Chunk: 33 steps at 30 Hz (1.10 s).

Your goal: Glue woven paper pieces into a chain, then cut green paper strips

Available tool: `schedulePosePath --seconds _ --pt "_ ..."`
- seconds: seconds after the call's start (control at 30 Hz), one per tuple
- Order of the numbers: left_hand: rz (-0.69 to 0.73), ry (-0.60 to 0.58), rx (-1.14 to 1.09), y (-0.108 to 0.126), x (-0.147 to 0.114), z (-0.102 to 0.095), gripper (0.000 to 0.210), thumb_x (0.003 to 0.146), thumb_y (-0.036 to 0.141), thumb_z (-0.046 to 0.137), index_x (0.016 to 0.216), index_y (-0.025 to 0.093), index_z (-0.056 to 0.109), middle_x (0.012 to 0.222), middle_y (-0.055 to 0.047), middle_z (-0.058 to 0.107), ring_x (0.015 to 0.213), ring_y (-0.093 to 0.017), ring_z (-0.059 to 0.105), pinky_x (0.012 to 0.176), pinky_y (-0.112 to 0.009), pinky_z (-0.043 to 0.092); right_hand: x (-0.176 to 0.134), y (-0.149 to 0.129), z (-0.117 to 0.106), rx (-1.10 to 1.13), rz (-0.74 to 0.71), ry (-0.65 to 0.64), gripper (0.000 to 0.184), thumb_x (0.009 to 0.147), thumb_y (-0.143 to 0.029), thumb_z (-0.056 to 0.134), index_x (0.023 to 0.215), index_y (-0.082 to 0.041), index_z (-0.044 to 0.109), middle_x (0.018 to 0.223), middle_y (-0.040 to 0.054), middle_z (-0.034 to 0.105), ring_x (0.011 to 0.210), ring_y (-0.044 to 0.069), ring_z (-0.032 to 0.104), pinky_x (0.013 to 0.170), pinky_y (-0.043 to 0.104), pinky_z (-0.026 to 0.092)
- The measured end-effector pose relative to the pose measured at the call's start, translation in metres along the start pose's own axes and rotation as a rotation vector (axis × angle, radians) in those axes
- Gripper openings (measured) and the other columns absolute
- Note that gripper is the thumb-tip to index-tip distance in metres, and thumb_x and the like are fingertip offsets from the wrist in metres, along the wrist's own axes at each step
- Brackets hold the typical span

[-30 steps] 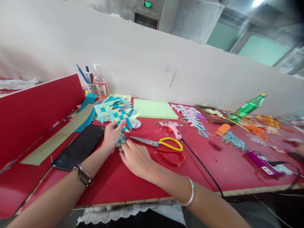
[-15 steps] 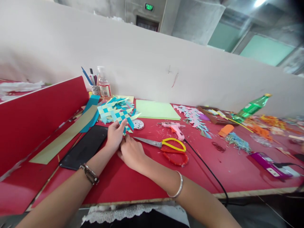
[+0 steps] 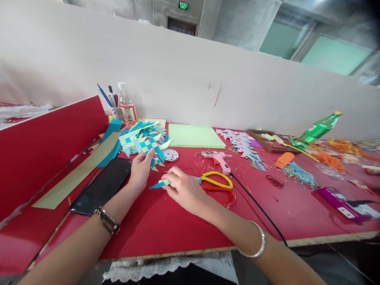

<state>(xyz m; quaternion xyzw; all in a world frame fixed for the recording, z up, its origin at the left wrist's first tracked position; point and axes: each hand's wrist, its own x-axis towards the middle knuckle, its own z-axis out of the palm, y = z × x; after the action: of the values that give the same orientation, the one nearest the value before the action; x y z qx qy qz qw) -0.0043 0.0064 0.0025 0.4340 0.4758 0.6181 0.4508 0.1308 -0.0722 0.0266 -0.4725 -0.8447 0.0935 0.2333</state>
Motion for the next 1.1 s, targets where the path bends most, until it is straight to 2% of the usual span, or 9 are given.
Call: schedulePosePath --seconds 0.1,0.3,0.43,0.53,0.7,0.77,0.9,1.0,1.1 --pt "-0.006 -0.051 -0.051 -0.003 0.002 0.0 0.029 0.066 0.044 0.061 0.063 0.015 0.057 0.051 0.004 0.049 0.046 -0.007 0.041 0.046 -0.02 0.031 -0.008 0.014 -0.018 0.245 0.036 0.037 0.023 0.075 -0.01 0.047 0.094 -0.017 0.058 0.094 0.0042 0.054 0.069 0.008 0.054 0.063 0.02 0.043" --pt "-0.002 -0.116 -0.11 -0.005 0.004 0.0 0.027 0.066 0.042 0.062 0.063 0.016 0.057 0.05 0.004 0.049 0.046 -0.007 0.04 0.048 -0.021 0.031 -0.007 0.051 -0.053 0.501 0.206 0.156 0.017 0.073 -0.025 0.053 0.083 -0.016 0.063 0.091 0.005 0.059 0.086 0.014 0.056 0.074 0.026 0.044" --pt "-0.013 -0.127 -0.119 -0.002 0.002 0.001 0.028 0.065 0.043 0.063 0.062 0.016 0.057 0.053 0.004 0.049 0.048 -0.007 0.041 0.049 -0.021 0.032 -0.001 0.077 -0.062 0.666 0.323 0.237 0.019 0.073 -0.031 0.053 0.08 -0.015 0.06 0.088 0.0045 0.061 0.082 0.013 0.057 0.076 0.029 0.044" --pt "-0.037 -0.153 -0.15 0.0 0.0 0.002 0.026 0.064 0.041 0.064 0.063 0.016 0.057 0.057 0.003 0.051 0.048 -0.007 0.042 0.048 -0.021 0.032 0.0 0.092 -0.058 0.738 0.351 0.277 0.024 0.068 -0.026 0.057 0.089 -0.016 0.054 0.095 0.0048 0.059 0.083 0.013 0.058 0.075 0.028 0.045" --pt "-0.059 -0.186 -0.141 0.0 -0.002 0.003 0.023 0.065 0.038 0.063 0.062 0.016 0.057 0.055 0.003 0.051 0.049 -0.007 0.042 0.048 -0.021 0.033 -0.008 0.106 -0.036 0.758 0.474 0.356 0.054 0.062 -0.027 0.061 0.113 -0.021 0.043 0.117 0.009 0.049 0.094 0.015 0.057 0.075 0.027 0.048" --pt "-0.058 -0.184 -0.142 0.0 -0.004 0.003 0.023 0.065 0.036 0.064 0.06 0.016 0.057 0.056 0.003 0.051 0.051 -0.007 0.043 0.05 -0.02 0.033 -0.012 0.109 -0.03 0.777 0.522 0.355 0.05 0.062 -0.028 0.061 0.11 -0.019 0.049 0.113 0.0093 0.054 0.095 0.017 0.057 0.075 0.029 0.049" --pt "-0.05 -0.208 -0.121 0.002 -0.006 0.004 0.023 0.066 0.034 0.063 0.054 0.016 0.055 0.056 0.003 0.051 0.053 -0.007 0.042 0.051 -0.019 0.033 -0.015 0.113 -0.025 0.802 0.493 0.379 0.029 0.066 -0.031 0.06 0.089 -0.014 0.062 0.088 0.0052 0.064 0.083 0.016 0.059 0.076 0.031 0.047" --pt "-0.048 -0.209 -0.105 0.004 -0.008 0.005 0.022 0.067 0.032 0.063 0.053 0.016 0.056 0.055 0.003 0.051 0.052 -0.007 0.042 0.051 -0.02 0.034 -0.014 0.114 -0.022 0.848 0.476 0.409 0.023 0.068 -0.033 0.058 0.082 -0.015 0.062 0.078 0.0019 0.062 0.071 0.013 0.057 0.071 0.029 0.047" --pt "-0.052 -0.222 -0.089 0.006 -0.01 0.007 0.022 0.067 0.032 0.062 0.054 0.016 0.056 0.052 0.003 0.05 0.05 -0.008 0.041 0.05 -0.02 0.033 -0.013 0.111 -0.021 0.902 0.421 0.434 0.02 0.07 -0.034 0.056 0.078 -0.016 0.059 0.074 -0.0004 0.06 0.068 0.01 0.056 0.07 0.027 0.046"
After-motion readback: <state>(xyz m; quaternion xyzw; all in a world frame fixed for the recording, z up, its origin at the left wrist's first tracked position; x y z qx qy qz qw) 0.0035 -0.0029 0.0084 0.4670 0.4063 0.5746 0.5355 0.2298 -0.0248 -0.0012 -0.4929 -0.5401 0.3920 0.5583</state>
